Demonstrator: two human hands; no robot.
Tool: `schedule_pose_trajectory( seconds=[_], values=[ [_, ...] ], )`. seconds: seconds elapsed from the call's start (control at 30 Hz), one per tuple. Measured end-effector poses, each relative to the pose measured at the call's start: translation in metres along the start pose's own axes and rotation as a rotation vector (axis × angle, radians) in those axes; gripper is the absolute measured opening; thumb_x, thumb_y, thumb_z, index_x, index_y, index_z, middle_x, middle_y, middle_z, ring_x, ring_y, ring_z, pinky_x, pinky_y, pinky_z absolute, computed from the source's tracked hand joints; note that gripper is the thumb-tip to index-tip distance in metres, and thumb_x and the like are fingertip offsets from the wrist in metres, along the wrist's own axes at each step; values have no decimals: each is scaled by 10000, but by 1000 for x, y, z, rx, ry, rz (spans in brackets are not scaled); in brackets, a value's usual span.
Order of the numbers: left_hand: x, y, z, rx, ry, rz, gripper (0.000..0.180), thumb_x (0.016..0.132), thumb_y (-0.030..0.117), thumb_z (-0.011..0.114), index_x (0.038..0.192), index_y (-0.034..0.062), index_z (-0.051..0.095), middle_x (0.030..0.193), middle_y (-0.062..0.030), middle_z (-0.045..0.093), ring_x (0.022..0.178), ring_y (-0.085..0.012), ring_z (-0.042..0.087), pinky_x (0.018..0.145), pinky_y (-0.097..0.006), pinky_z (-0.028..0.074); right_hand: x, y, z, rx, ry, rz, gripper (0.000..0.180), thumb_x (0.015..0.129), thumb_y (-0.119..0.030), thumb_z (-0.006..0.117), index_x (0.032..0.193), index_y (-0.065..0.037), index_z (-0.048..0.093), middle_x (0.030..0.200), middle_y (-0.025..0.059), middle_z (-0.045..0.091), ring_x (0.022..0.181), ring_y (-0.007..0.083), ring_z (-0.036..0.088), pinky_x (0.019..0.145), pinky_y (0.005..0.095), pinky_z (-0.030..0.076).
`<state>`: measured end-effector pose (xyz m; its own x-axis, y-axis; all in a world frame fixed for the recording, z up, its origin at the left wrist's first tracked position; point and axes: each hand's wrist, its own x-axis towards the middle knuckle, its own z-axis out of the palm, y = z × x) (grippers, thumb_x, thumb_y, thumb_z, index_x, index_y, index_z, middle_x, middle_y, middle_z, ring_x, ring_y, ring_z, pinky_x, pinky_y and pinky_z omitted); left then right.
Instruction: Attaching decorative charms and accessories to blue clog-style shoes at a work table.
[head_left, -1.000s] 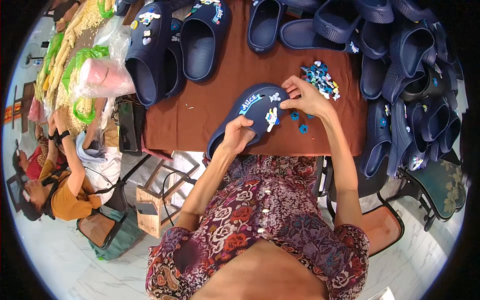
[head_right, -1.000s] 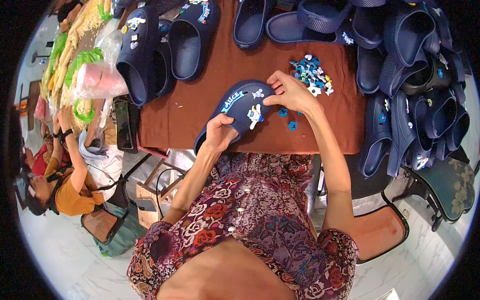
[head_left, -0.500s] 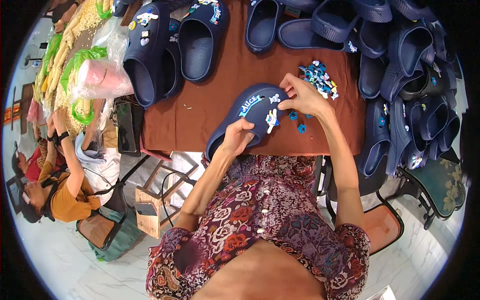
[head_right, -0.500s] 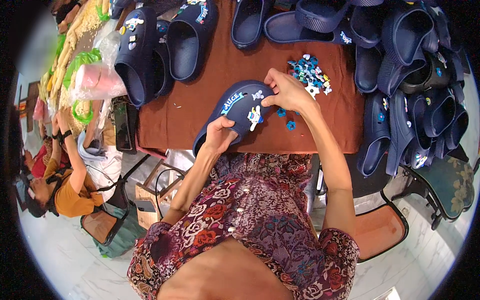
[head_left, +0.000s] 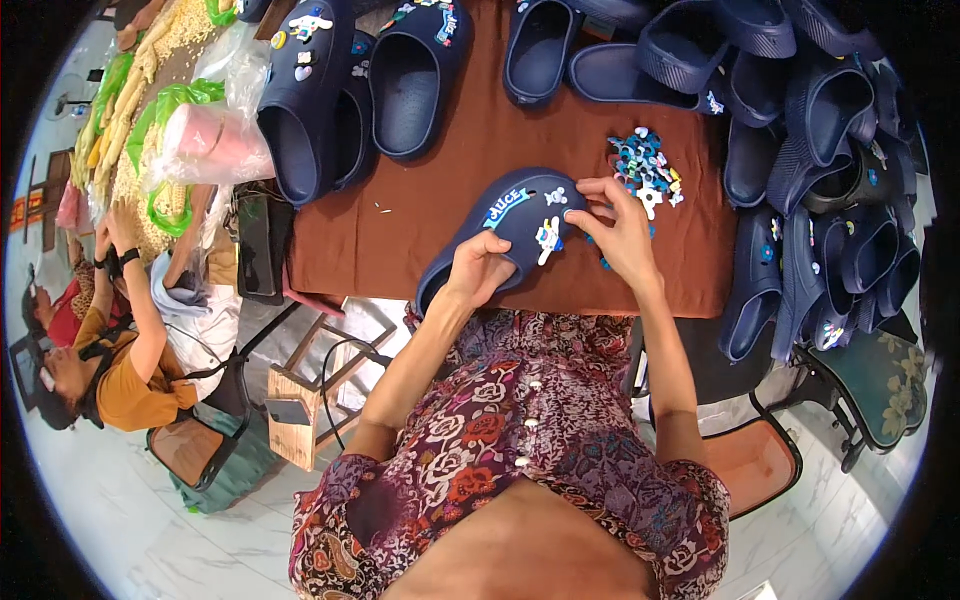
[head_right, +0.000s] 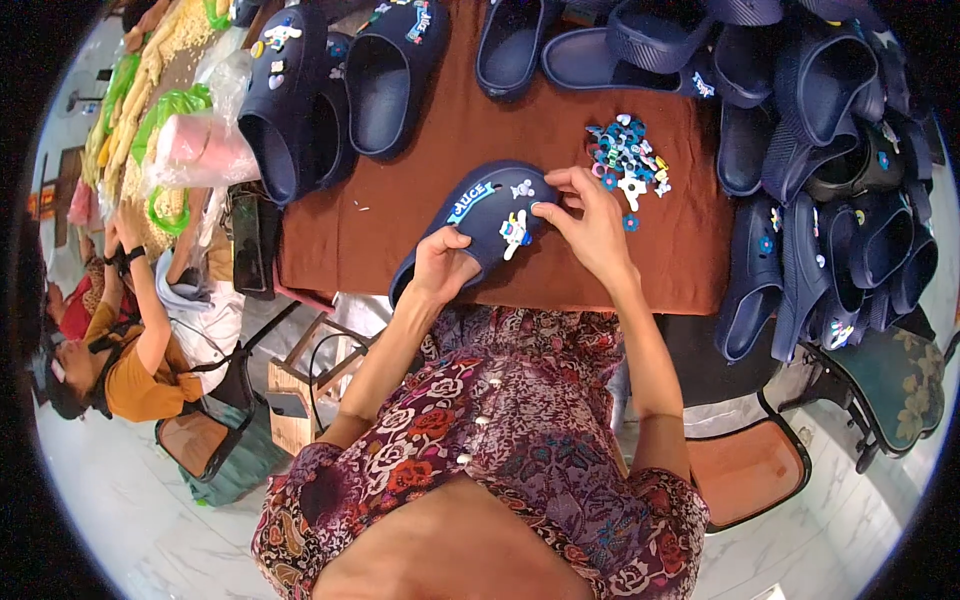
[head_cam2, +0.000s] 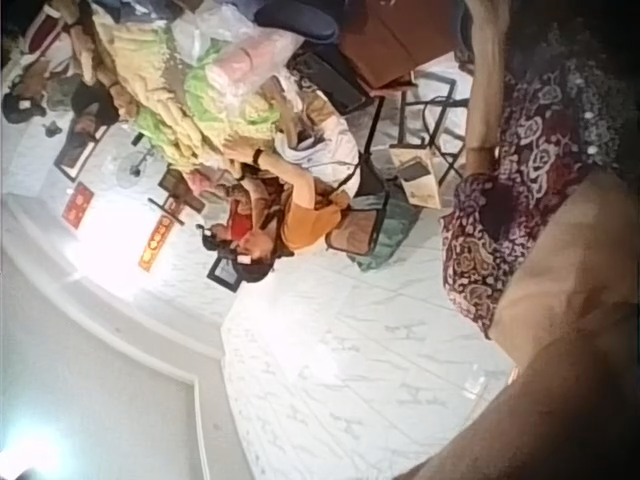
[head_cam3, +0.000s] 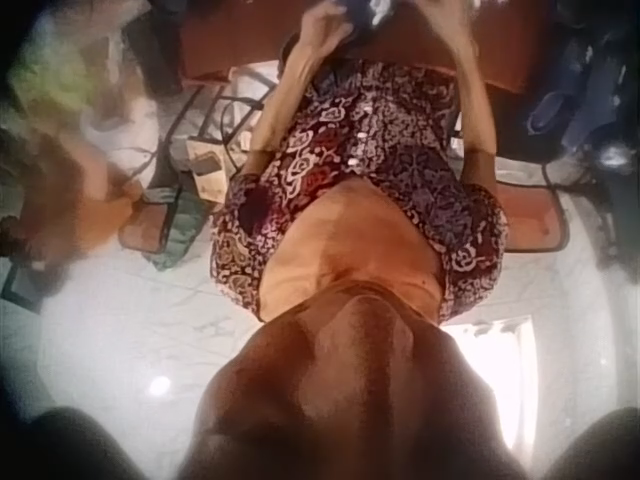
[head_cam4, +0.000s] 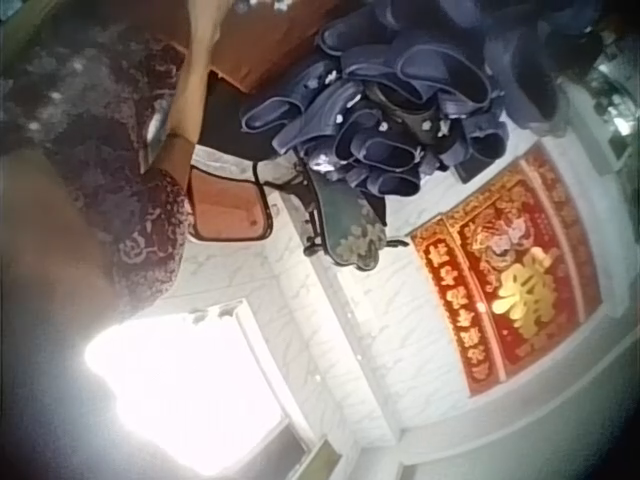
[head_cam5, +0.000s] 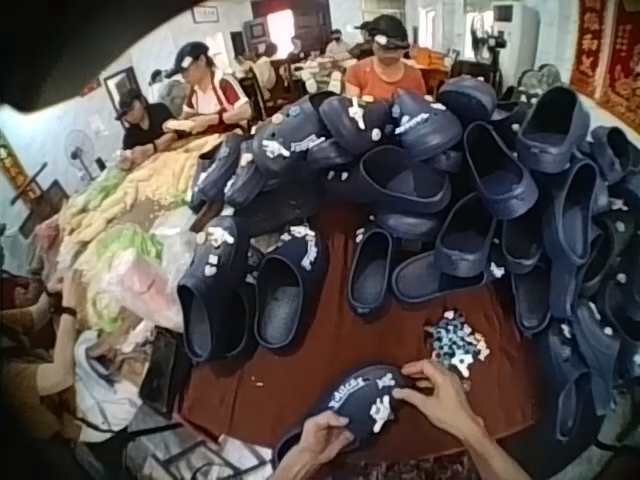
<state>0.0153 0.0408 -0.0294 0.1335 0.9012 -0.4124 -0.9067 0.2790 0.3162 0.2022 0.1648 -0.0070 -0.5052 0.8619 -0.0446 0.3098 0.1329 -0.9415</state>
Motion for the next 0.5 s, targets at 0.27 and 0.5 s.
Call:
schedule_pose_trajectory(
  seconds=[0.27,0.5],
  values=[
    [0,-3,-8,-10,-35,-1,516,793,108,522,1258,-115,531,1281,-194,604,1213,-312,561,1089,-434,389,-21,-9,7,-317,141,-169,165,808,-146,751,924,-55,679,1019,81,618,936,259,622,774,369,501],
    [-5,-16,-20,88,-14,-41,406,829,102,552,1192,-76,595,1201,-130,643,1136,-233,585,1038,-373,397,-22,-2,0,-75,19,-16,136,841,-67,727,915,-8,629,894,63,606,794,166,629,697,278,514]
  ],
)
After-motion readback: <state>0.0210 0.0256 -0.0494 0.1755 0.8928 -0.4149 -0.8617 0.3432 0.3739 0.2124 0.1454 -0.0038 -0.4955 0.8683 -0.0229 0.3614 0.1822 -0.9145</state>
